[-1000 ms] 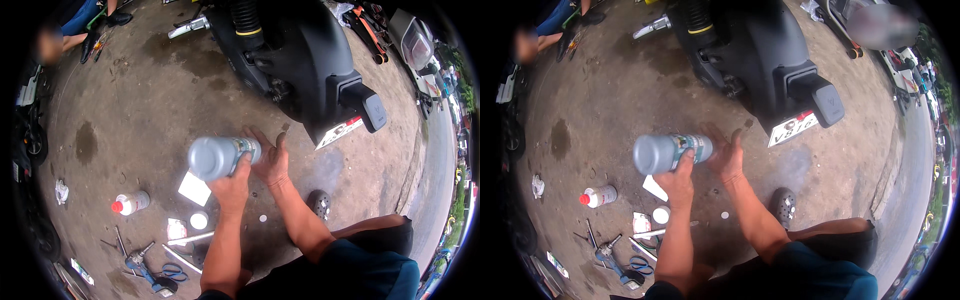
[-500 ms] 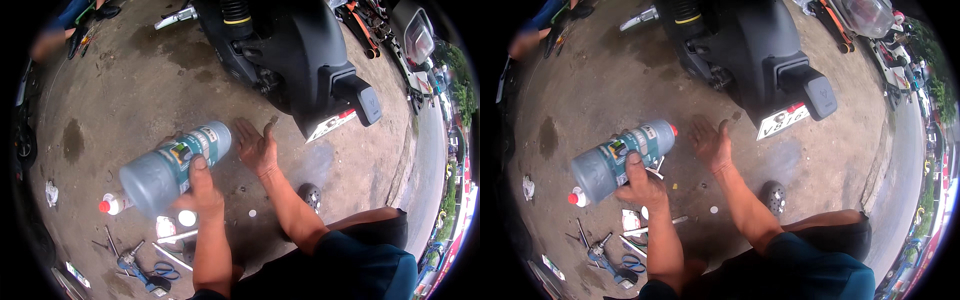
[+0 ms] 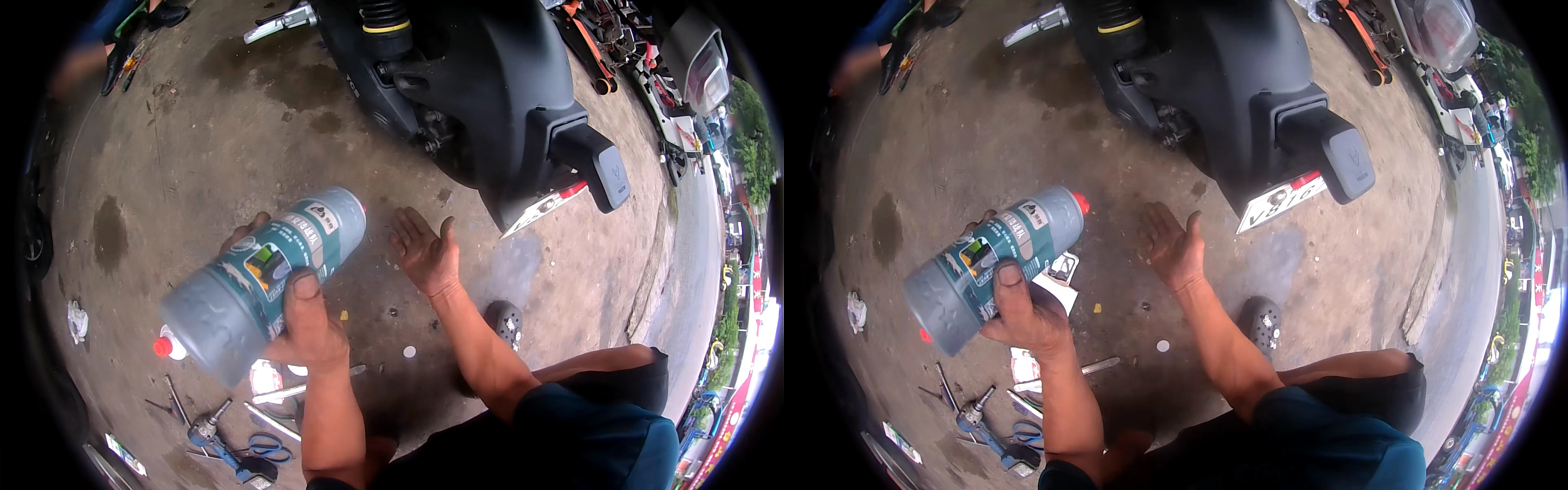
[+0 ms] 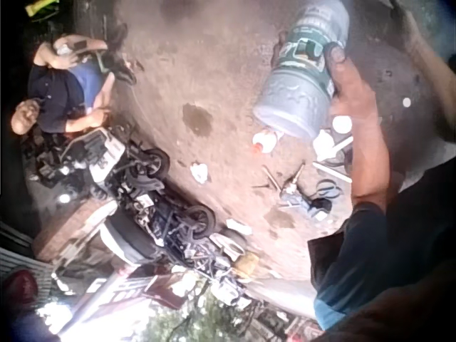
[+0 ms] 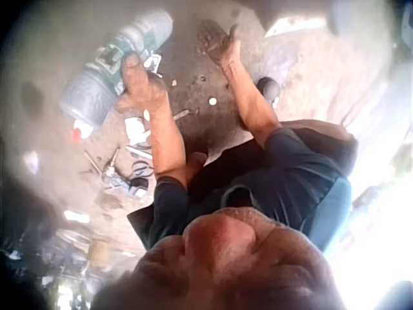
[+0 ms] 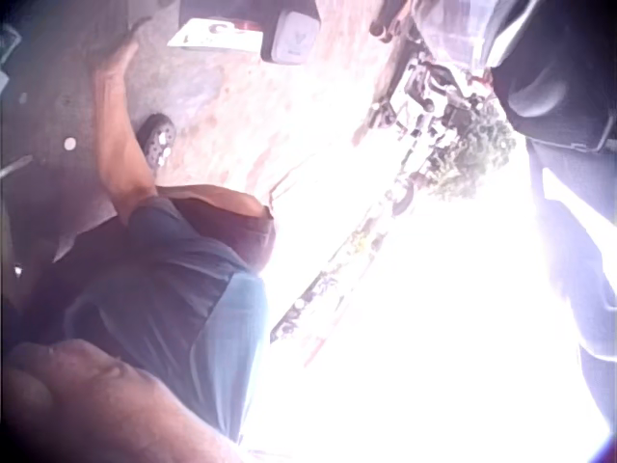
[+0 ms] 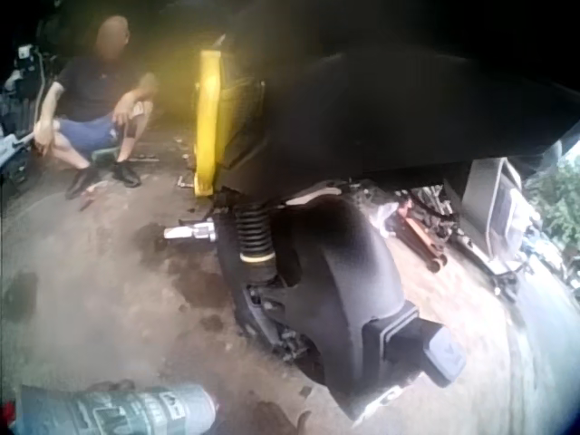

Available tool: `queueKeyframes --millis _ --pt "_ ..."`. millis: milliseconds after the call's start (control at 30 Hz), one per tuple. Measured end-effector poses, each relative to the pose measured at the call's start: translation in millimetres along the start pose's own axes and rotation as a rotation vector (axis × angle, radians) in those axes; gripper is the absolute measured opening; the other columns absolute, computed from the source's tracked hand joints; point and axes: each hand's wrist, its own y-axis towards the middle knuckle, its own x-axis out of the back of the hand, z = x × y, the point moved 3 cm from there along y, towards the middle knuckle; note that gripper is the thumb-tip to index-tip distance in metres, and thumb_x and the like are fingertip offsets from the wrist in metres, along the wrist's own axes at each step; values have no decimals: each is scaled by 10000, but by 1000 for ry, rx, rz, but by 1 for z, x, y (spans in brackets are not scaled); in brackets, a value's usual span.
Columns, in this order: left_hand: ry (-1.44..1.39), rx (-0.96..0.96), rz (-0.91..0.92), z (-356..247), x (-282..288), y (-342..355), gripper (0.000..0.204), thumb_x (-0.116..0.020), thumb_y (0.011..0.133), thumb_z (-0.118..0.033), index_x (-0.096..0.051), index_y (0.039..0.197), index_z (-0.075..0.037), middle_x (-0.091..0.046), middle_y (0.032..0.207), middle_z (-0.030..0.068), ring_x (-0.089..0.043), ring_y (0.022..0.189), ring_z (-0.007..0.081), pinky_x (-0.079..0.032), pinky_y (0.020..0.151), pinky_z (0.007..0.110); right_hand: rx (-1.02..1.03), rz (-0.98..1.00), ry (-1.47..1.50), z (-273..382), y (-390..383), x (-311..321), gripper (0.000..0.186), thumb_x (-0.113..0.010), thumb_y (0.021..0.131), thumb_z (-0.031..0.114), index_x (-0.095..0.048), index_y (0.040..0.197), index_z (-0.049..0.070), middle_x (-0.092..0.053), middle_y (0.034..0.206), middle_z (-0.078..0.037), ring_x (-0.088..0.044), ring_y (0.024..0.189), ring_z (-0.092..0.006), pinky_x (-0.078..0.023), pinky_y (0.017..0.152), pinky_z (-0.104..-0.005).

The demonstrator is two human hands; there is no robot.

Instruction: The person unscrews the cap of a brake fluid container and uses a small tube attached to the bottle to refill the brake fluid reservoir on a motorcycle, while handling small parts by hand.

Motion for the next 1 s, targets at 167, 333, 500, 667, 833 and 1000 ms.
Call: queueKeyframes --millis 167,333,500,667,833,1000 --pt "564 293 233 32 9 -13 641 -773 726 -107 -460 1258 63 -541 1162 179 -558 1054 276 -474 923 368 -98 101 163 -16 5 -24 1003 -257 884 764 -111 1516 -1 -111 1596 -154 -99 1476 -289 -126 1184 -403" --pt "409 32 97 43 11 -30 665 -768 737 -136 -437 1276 69 -528 1201 165 -546 1084 268 -475 921 370 7 63 5 0 7 -26 1033 -262 867 782 -125 1510 -15 -111 1594 -158 -95 1475 -296 -123 1192 -414" --pt "182 115 8 30 4 -12 642 -787 711 -79 -463 1248 57 -548 1195 179 -551 1111 243 -496 874 351 -2 99 12 5 11 -24 1077 -274 840 809 -125 1507 -24 -130 1589 -163 -102 1474 -293 -110 1193 -423" --pt "564 468 256 55 12 -11 661 -780 739 -139 -461 1291 33 -556 1162 161 -558 1090 261 -467 933 378 -112 154 186 -13 4 -57 1084 -261 837 815 -100 1512 -18 -128 1592 -156 -117 1474 -288 -105 1192 -413" --pt "222 53 142 35 -1 -12 661 -767 745 -84 -431 1286 93 -536 1219 198 -552 1120 281 -474 940 388 -2 -47 133 -9 6 -11 1116 -264 813 843 -87 1517 -6 -137 1583 -179 -163 1455 -321 -161 1173 -437" --pt "447 243 263 22 4 -6 669 -789 723 -127 -455 1277 45 -525 1229 174 -545 1116 266 -475 909 364 22 86 283 -2 11 -29 1143 -314 804 842 -48 1516 -12 -156 1575 -191 -131 1464 -319 -130 1178 -442"
